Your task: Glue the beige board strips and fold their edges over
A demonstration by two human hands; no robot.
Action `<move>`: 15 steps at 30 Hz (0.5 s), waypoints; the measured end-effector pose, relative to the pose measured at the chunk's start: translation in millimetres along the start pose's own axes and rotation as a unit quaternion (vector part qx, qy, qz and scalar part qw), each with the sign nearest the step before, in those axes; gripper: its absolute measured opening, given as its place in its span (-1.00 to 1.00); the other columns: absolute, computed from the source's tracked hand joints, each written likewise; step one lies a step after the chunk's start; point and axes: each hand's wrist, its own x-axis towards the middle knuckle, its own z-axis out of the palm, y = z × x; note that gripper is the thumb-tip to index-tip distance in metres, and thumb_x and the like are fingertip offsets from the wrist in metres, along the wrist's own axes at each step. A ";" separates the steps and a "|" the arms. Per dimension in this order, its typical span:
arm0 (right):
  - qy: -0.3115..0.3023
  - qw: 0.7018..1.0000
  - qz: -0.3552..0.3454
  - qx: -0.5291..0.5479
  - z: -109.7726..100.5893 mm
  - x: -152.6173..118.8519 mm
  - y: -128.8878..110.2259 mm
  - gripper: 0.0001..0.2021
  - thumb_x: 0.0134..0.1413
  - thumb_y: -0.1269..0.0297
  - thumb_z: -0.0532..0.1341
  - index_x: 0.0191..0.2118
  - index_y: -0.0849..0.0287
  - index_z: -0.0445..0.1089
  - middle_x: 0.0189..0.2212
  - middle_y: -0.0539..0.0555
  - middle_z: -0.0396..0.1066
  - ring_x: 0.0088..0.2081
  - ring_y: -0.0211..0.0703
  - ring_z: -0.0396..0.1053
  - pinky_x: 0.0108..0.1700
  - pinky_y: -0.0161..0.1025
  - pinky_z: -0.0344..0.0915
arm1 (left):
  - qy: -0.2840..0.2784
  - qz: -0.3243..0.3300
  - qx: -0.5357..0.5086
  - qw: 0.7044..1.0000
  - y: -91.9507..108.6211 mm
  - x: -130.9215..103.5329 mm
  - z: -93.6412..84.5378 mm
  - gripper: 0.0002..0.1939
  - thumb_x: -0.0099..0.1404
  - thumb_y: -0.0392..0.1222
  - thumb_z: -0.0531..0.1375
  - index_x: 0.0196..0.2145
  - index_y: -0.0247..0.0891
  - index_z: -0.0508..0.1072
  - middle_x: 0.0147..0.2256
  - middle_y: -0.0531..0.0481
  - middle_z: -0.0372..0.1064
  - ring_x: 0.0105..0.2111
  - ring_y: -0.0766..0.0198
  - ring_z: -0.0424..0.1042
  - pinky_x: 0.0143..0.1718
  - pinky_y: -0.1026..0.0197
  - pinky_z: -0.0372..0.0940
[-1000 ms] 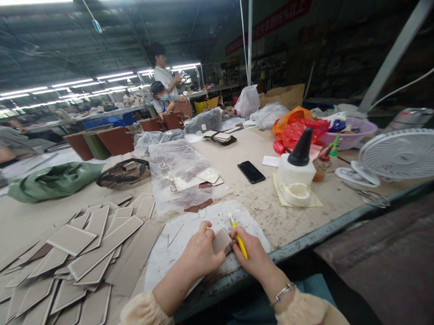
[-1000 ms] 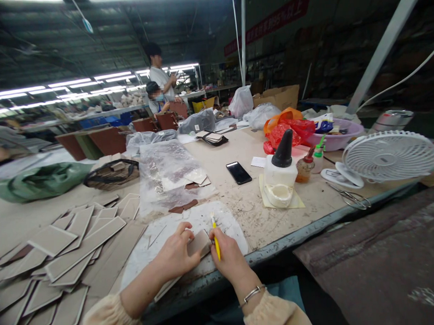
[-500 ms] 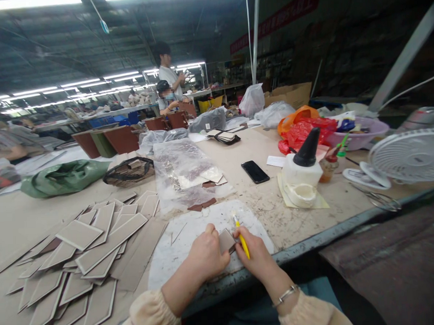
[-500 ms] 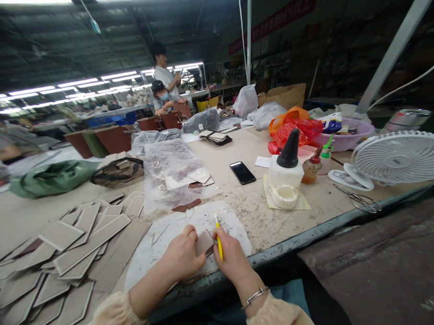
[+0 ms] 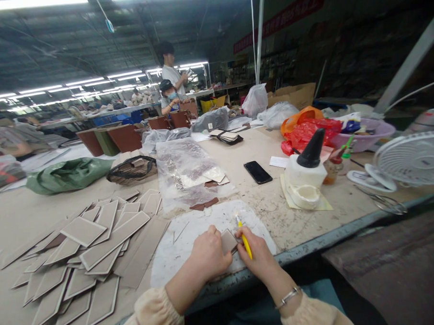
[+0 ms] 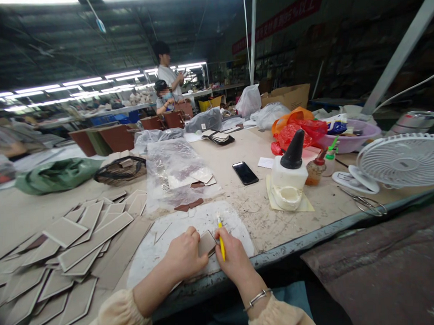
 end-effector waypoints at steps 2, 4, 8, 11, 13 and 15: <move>0.000 1.000 -0.005 -0.002 -0.4 0.3 -0.5 -0.76 0.01 0.50 0.05 -0.18 0.09 0.17 -0.43 -0.03 0.34 -0.38 -0.18 0.39 -0.30 -0.29 0.27 | -0.006 -0.007 0.008 1.000 3.6 1.3 1.6 -0.66 0.12 -0.04 0.13 -0.24 -0.35 0.42 -0.20 -0.23 0.32 -0.22 -0.01 0.41 -0.22 0.06 0.33; -0.001 1.000 -0.008 -0.004 -0.7 0.7 -1.1 -0.76 0.02 0.49 0.05 -0.17 0.09 0.17 -0.42 -0.03 0.34 -0.37 -0.18 0.40 -0.29 -0.28 0.27 | -0.010 -0.011 0.007 1.000 5.7 1.9 1.8 -0.65 0.12 -0.04 0.13 -0.23 -0.35 0.43 -0.18 -0.24 0.32 -0.20 -0.02 0.41 -0.19 0.06 0.33; -0.010 1.000 -0.005 -0.006 -0.7 1.1 -1.6 -0.78 0.03 0.48 0.03 -0.18 0.09 0.16 -0.40 -0.02 0.34 -0.35 -0.16 0.40 -0.27 -0.26 0.27 | -0.012 -0.017 0.008 1.000 6.6 1.1 1.4 -0.65 0.12 -0.05 0.12 -0.22 -0.35 0.44 -0.17 -0.23 0.32 -0.19 0.01 0.40 -0.18 0.08 0.32; -0.014 1.000 0.000 -0.007 -0.6 0.6 -1.2 -0.80 0.04 0.47 0.03 -0.19 0.09 0.17 -0.40 -0.01 0.34 -0.34 -0.15 0.40 -0.27 -0.25 0.27 | -0.009 -0.018 0.007 1.000 6.3 -0.1 1.9 -0.65 0.13 -0.06 0.11 -0.20 -0.34 0.42 -0.18 -0.22 0.33 -0.21 0.03 0.40 -0.20 0.09 0.33; -0.010 1.000 0.001 -0.007 -0.7 0.2 -0.6 -0.81 0.04 0.46 0.03 -0.20 0.09 0.17 -0.42 -0.02 0.34 -0.36 -0.15 0.40 -0.29 -0.26 0.27 | -0.002 -0.017 0.002 1.000 6.1 -0.7 2.1 -0.64 0.12 -0.06 0.11 -0.19 -0.35 0.41 -0.19 -0.22 0.33 -0.22 0.02 0.41 -0.20 0.09 0.33; -0.007 1.000 -0.004 -0.004 -0.7 -0.2 -0.2 -0.81 0.05 0.46 0.03 -0.19 0.09 0.17 -0.43 -0.02 0.35 -0.37 -0.15 0.39 -0.29 -0.26 0.27 | 0.002 -0.022 -0.004 1.000 6.2 -1.1 2.2 -0.63 0.13 -0.06 0.11 -0.18 -0.35 0.41 -0.19 -0.23 0.33 -0.20 0.01 0.40 -0.19 0.08 0.32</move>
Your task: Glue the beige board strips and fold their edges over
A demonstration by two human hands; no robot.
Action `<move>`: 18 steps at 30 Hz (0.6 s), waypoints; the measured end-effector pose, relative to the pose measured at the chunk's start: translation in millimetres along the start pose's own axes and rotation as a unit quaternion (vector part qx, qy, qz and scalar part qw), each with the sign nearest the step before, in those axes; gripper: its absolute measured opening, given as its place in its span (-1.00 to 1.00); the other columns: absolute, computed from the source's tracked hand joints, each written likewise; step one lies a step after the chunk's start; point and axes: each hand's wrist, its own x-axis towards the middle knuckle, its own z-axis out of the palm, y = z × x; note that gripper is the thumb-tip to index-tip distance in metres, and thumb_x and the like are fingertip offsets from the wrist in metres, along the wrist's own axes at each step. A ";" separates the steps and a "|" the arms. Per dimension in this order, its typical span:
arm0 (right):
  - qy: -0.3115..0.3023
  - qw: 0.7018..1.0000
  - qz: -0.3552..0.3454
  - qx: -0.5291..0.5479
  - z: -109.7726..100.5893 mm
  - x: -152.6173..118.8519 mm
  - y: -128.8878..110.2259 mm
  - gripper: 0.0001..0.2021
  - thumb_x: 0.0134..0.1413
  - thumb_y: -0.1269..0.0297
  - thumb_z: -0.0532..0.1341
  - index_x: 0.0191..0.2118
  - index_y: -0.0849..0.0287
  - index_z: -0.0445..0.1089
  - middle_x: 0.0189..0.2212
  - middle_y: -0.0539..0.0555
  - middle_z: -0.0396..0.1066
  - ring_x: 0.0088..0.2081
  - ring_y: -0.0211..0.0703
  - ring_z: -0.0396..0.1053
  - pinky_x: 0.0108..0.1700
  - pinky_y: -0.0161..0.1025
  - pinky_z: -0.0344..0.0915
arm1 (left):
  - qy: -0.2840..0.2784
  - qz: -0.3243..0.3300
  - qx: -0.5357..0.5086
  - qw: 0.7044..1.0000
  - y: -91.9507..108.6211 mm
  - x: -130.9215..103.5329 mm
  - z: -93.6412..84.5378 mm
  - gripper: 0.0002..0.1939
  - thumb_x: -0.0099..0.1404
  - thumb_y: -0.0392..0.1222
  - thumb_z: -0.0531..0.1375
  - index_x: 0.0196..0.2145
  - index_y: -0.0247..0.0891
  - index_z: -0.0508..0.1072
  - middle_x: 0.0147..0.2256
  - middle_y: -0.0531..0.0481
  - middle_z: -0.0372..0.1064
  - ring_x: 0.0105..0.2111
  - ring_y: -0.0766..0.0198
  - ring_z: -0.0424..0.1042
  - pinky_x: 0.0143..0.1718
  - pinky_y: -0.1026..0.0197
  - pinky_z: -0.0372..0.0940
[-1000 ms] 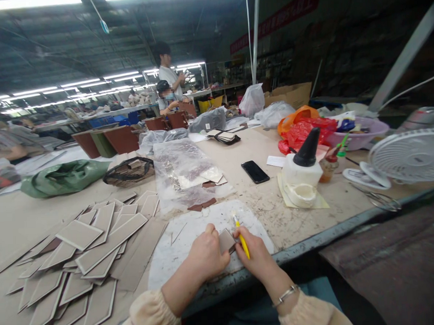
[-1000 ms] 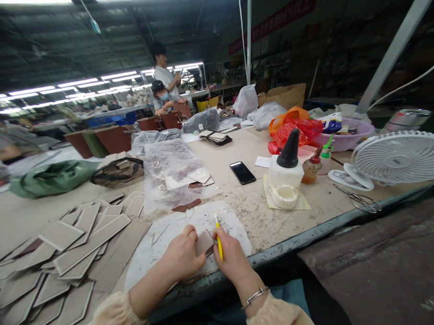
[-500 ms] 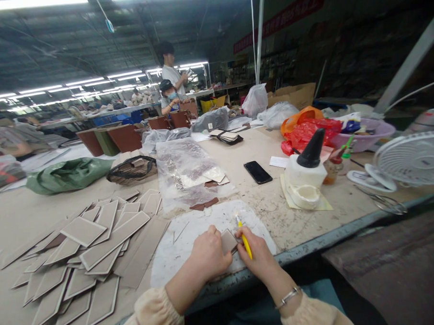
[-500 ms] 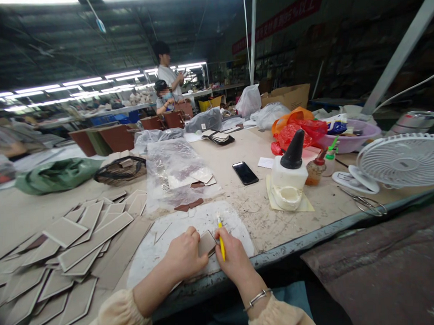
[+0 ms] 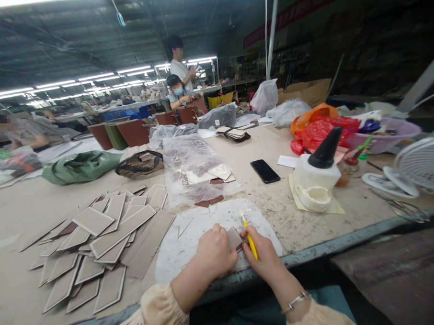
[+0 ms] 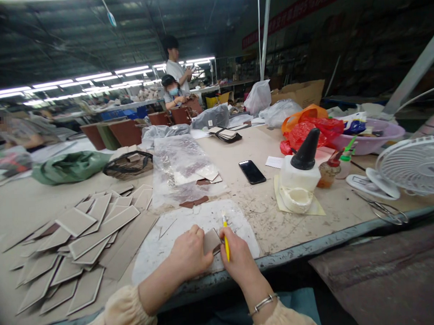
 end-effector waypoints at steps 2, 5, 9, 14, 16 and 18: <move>0.000 1.000 -0.004 0.003 0.0 -0.1 0.0 -0.80 0.05 0.46 0.03 -0.18 0.09 0.17 -0.40 -0.01 0.36 -0.36 -0.15 0.40 -0.28 -0.25 0.28 | -0.003 -0.005 -0.001 1.000 0.2 -0.1 0.5 -0.65 0.13 -0.07 0.11 -0.19 -0.34 0.41 -0.19 -0.23 0.35 -0.17 0.00 0.39 -0.16 0.08 0.31; 0.002 1.000 -0.004 -0.004 -0.3 0.4 -1.3 -0.81 0.05 0.45 0.04 -0.19 0.08 0.16 -0.40 -0.02 0.35 -0.34 -0.14 0.41 -0.27 -0.25 0.28 | -0.004 0.005 0.005 1.000 0.3 0.0 2.8 -0.67 0.12 -0.07 0.12 -0.22 -0.32 0.43 -0.20 -0.22 0.36 -0.14 0.00 0.37 -0.14 0.08 0.31; -0.001 1.000 -0.004 -0.007 -1.7 1.2 -4.0 -0.81 0.05 0.44 0.03 -0.19 0.08 0.17 -0.42 -0.02 0.34 -0.35 -0.14 0.40 -0.29 -0.26 0.28 | 0.012 0.013 0.005 1.000 -1.0 0.3 6.8 -0.66 0.11 -0.07 0.11 -0.21 -0.34 0.42 -0.21 -0.23 0.36 -0.19 0.00 0.38 -0.18 0.06 0.32; -0.011 1.000 0.009 -0.007 -2.7 0.5 -4.2 -0.82 0.06 0.44 0.03 -0.19 0.08 0.16 -0.43 -0.03 0.33 -0.37 -0.14 0.40 -0.31 -0.27 0.27 | 0.014 0.005 -0.007 1.000 -4.0 0.4 6.4 -0.67 0.11 -0.07 0.11 -0.22 -0.33 0.40 -0.24 -0.21 0.37 -0.24 0.01 0.41 -0.24 0.08 0.32; -0.016 1.000 0.017 -0.005 -3.0 0.1 -3.5 -0.81 0.07 0.43 0.03 -0.18 0.07 0.15 -0.44 -0.04 0.34 -0.37 -0.14 0.40 -0.30 -0.27 0.27 | 0.016 0.005 -0.014 1.000 -4.5 0.0 4.7 -0.68 0.11 -0.06 0.12 -0.23 -0.33 0.39 -0.25 -0.20 0.38 -0.25 0.01 0.42 -0.25 0.09 0.31; -0.018 1.000 0.021 -0.006 -3.6 -0.1 -2.9 -0.81 0.07 0.43 0.04 -0.18 0.07 0.15 -0.45 -0.04 0.34 -0.37 -0.14 0.39 -0.30 -0.26 0.26 | 0.016 0.007 -0.021 1.000 -4.3 -1.4 1.9 -0.69 0.12 -0.05 0.12 -0.25 -0.31 0.38 -0.26 -0.18 0.39 -0.25 0.03 0.42 -0.25 0.11 0.30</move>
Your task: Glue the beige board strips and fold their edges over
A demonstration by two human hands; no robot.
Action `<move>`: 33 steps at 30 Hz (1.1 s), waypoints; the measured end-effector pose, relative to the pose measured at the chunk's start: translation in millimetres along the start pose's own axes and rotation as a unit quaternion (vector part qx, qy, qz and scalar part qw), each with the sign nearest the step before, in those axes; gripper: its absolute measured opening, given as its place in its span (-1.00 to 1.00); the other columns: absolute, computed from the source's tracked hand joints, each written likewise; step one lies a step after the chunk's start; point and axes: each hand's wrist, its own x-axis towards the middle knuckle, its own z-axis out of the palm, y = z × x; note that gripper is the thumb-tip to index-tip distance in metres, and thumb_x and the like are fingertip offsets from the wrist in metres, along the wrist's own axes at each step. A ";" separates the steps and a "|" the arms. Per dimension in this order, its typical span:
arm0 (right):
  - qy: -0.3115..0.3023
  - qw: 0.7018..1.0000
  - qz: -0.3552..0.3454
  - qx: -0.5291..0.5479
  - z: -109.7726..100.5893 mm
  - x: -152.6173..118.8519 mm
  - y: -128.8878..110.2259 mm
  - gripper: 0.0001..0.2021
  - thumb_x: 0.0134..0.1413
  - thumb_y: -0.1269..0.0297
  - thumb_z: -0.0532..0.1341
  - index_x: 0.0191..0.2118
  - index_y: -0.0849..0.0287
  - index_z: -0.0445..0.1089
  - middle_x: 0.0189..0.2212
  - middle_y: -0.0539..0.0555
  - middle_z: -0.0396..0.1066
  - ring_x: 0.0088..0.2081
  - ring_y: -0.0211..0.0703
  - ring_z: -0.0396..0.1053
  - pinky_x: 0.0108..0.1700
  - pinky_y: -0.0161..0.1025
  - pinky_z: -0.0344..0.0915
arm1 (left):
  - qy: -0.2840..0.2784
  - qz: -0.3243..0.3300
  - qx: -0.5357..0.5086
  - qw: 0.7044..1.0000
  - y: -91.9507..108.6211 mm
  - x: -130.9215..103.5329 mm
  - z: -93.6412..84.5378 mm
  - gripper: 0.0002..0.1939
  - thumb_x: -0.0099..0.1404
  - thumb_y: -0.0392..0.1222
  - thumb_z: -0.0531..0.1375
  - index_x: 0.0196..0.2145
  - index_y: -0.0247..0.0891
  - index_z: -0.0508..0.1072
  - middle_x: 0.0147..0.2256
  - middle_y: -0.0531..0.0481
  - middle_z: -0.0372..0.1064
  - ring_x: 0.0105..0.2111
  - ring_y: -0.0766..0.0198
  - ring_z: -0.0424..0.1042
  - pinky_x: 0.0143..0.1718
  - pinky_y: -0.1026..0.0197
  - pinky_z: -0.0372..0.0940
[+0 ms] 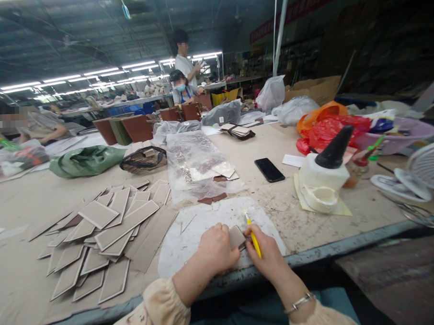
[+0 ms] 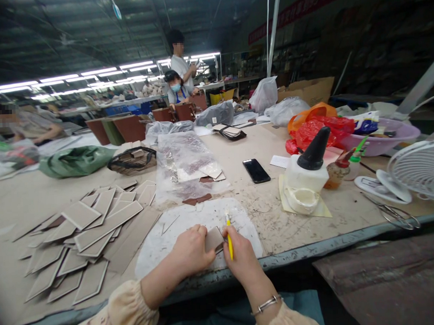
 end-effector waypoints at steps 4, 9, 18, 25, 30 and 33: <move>0.005 1.000 -0.001 -0.004 -2.4 1.0 1.0 -0.82 0.07 0.43 0.04 -0.18 0.07 0.15 -0.44 -0.03 0.34 -0.36 -0.14 0.39 -0.30 -0.27 0.25 | 0.020 0.012 -0.028 0.999 -1.1 -5.2 -12.0 -0.70 0.14 -0.03 0.14 -0.24 -0.28 0.36 -0.27 -0.14 0.39 -0.26 0.07 0.41 -0.25 0.15 0.27; 0.016 0.999 -0.003 -0.034 -3.8 2.3 1.6 -0.85 0.06 0.43 0.05 -0.23 0.08 0.15 -0.46 -0.04 0.34 -0.40 -0.16 0.38 -0.35 -0.30 0.22 | 0.079 0.014 -0.099 0.992 -14.9 -11.8 -35.1 -0.75 0.13 -0.05 0.18 -0.28 -0.24 0.32 -0.31 -0.05 0.37 -0.29 0.14 0.39 -0.25 0.18 0.23; -0.002 1.000 0.002 -0.017 -4.5 1.7 -1.5 -0.84 0.06 0.42 0.03 -0.20 0.09 0.15 -0.42 -0.01 0.34 -0.36 -0.14 0.39 -0.30 -0.27 0.25 | 0.047 0.044 -0.086 0.994 -12.0 -12.5 -16.2 -0.74 0.15 -0.07 0.15 -0.23 -0.27 0.36 -0.28 -0.09 0.38 -0.28 0.12 0.40 -0.27 0.17 0.23; 0.000 1.000 0.007 -0.012 -5.7 -0.1 0.9 -0.81 0.04 0.45 0.02 -0.19 0.09 0.15 -0.41 0.00 0.36 -0.34 -0.13 0.40 -0.26 -0.24 0.26 | 0.015 0.040 -0.016 0.999 -2.7 -5.5 7.2 -0.71 0.18 -0.04 0.13 -0.24 -0.31 0.41 -0.26 -0.16 0.38 -0.24 0.06 0.42 -0.24 0.14 0.28; -0.005 0.999 0.009 -0.032 -6.8 1.2 -0.1 -0.86 0.08 0.41 0.01 -0.22 0.08 0.14 -0.45 -0.03 0.34 -0.38 -0.14 0.40 -0.30 -0.26 0.25 | 0.030 0.045 0.003 0.999 -2.4 -1.6 14.3 -0.72 0.21 -0.04 0.14 -0.27 -0.32 0.42 -0.27 -0.18 0.39 -0.24 0.03 0.42 -0.22 0.09 0.31; -0.003 0.999 0.008 -0.045 -7.2 1.7 -0.6 -0.88 0.09 0.39 0.02 -0.22 0.08 0.14 -0.47 -0.04 0.35 -0.39 -0.15 0.41 -0.32 -0.27 0.25 | 0.048 0.062 -0.025 0.997 -5.6 -1.8 16.3 -0.71 0.25 -0.02 0.13 -0.26 -0.31 0.43 -0.26 -0.17 0.40 -0.23 0.04 0.42 -0.19 0.08 0.33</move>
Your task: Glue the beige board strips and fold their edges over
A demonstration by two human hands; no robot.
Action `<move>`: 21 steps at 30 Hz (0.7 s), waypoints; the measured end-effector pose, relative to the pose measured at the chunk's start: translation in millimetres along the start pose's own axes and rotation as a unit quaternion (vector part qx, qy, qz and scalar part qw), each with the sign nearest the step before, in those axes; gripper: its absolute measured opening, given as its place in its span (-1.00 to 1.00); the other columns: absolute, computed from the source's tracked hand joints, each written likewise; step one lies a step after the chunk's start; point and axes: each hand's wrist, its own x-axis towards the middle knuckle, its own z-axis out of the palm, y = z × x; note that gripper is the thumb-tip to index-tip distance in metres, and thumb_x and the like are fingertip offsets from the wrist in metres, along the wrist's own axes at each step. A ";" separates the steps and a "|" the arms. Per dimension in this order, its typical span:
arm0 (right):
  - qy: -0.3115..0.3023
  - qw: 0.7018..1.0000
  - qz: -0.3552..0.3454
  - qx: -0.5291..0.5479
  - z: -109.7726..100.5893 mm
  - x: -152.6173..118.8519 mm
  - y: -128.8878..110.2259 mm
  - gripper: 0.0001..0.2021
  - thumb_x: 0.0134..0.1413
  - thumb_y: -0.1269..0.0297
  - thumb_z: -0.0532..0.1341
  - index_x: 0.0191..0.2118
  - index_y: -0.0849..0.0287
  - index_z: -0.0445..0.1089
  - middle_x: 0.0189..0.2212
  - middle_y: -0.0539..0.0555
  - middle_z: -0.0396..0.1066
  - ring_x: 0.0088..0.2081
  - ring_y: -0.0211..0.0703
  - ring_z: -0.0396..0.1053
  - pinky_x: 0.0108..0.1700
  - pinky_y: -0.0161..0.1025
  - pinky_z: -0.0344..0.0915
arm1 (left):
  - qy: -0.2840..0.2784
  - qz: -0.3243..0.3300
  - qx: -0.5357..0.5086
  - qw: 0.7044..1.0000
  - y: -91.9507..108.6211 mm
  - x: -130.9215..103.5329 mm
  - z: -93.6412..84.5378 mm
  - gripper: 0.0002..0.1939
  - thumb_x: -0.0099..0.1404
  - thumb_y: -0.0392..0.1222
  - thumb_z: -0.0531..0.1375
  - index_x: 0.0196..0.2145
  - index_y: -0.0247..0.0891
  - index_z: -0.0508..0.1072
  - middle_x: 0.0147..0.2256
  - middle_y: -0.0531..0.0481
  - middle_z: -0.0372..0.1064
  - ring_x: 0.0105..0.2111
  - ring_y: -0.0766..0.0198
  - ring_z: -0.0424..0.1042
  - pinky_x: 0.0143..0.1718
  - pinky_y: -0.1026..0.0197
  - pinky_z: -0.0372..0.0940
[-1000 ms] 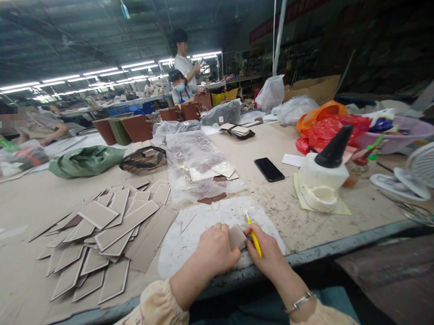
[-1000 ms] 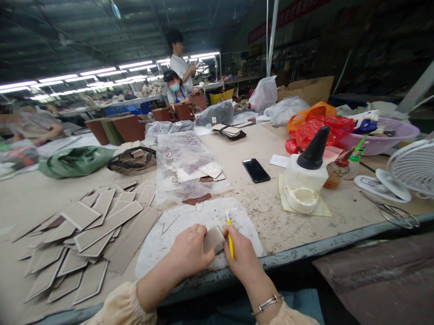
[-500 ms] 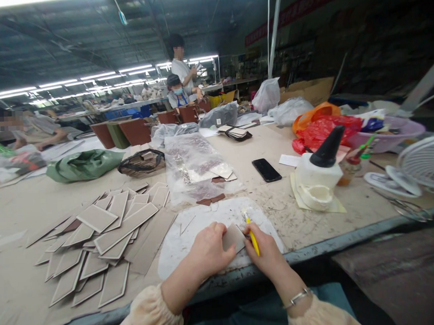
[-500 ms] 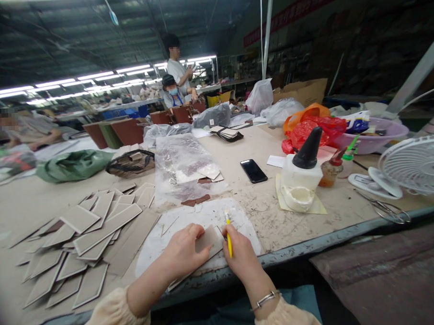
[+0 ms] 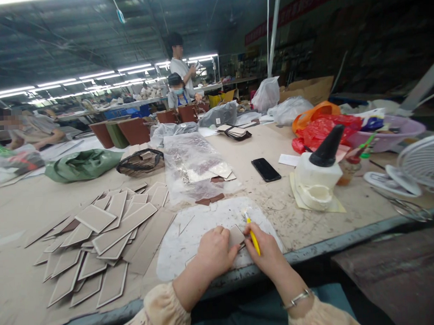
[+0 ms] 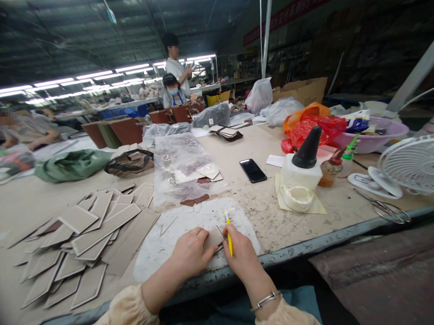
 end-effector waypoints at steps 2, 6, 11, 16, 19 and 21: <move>0.001 1.000 -0.002 -0.014 -0.1 -1.2 0.9 -0.87 0.11 0.38 0.02 -0.20 0.08 0.15 -0.48 -0.04 0.35 -0.40 -0.14 0.41 -0.33 -0.27 0.25 | 0.050 0.018 -0.050 0.997 -8.9 -5.9 -0.9 -0.73 0.29 -0.05 0.11 -0.21 -0.30 0.43 -0.18 -0.18 0.40 -0.16 0.07 0.41 -0.12 0.08 0.33; 0.021 0.996 -0.025 -0.083 1.4 -6.0 7.2 -0.87 0.15 0.31 0.02 -0.16 0.08 0.18 -0.47 -0.01 0.38 -0.40 -0.09 0.42 -0.35 -0.23 0.26 | 0.208 0.005 -0.158 0.965 -46.2 -40.6 -5.7 -0.79 0.34 -0.21 0.05 -0.13 -0.29 0.41 -0.12 -0.15 0.39 -0.08 0.18 0.38 -0.02 0.14 0.30; 0.041 0.991 -0.068 -0.107 6.5 -8.1 17.1 -0.87 0.19 0.27 -0.01 -0.16 0.09 0.20 -0.39 0.04 0.42 -0.35 -0.10 0.44 -0.28 -0.21 0.30 | 0.239 -0.081 -0.184 0.950 -87.8 -111.9 -3.6 -0.83 0.34 -0.24 0.05 -0.20 -0.26 0.43 -0.26 -0.10 0.38 -0.26 0.24 0.42 -0.21 0.20 0.36; 0.039 0.991 -0.076 -0.104 8.6 -7.4 17.8 -0.88 0.17 0.26 0.02 -0.18 0.06 0.20 -0.37 0.02 0.46 -0.37 -0.14 0.46 -0.32 -0.25 0.32 | 0.185 -0.090 -0.179 0.962 -83.7 -147.3 10.3 -0.83 0.30 -0.23 0.11 -0.15 -0.25 0.42 -0.21 -0.12 0.38 -0.21 0.19 0.41 -0.16 0.15 0.36; 0.052 0.994 -0.051 -0.085 7.7 -10.0 11.1 -0.85 0.15 0.23 0.03 -0.16 0.05 0.20 -0.37 0.00 0.47 -0.35 -0.13 0.48 -0.30 -0.24 0.33 | 0.166 -0.100 -0.181 0.964 -75.9 -143.7 15.8 -0.81 0.27 -0.23 0.16 -0.15 -0.24 0.42 -0.19 -0.14 0.39 -0.15 0.13 0.39 -0.10 0.08 0.34; 0.054 0.996 -0.033 -0.071 7.0 -12.8 5.1 -0.84 0.14 0.20 0.04 -0.16 0.04 0.21 -0.39 -0.02 0.47 -0.36 -0.13 0.48 -0.29 -0.24 0.33 | 0.156 -0.104 -0.192 0.963 -74.8 -138.1 16.4 -0.76 0.23 -0.23 0.19 -0.13 -0.25 0.42 -0.17 -0.16 0.39 -0.13 0.11 0.37 -0.07 0.06 0.33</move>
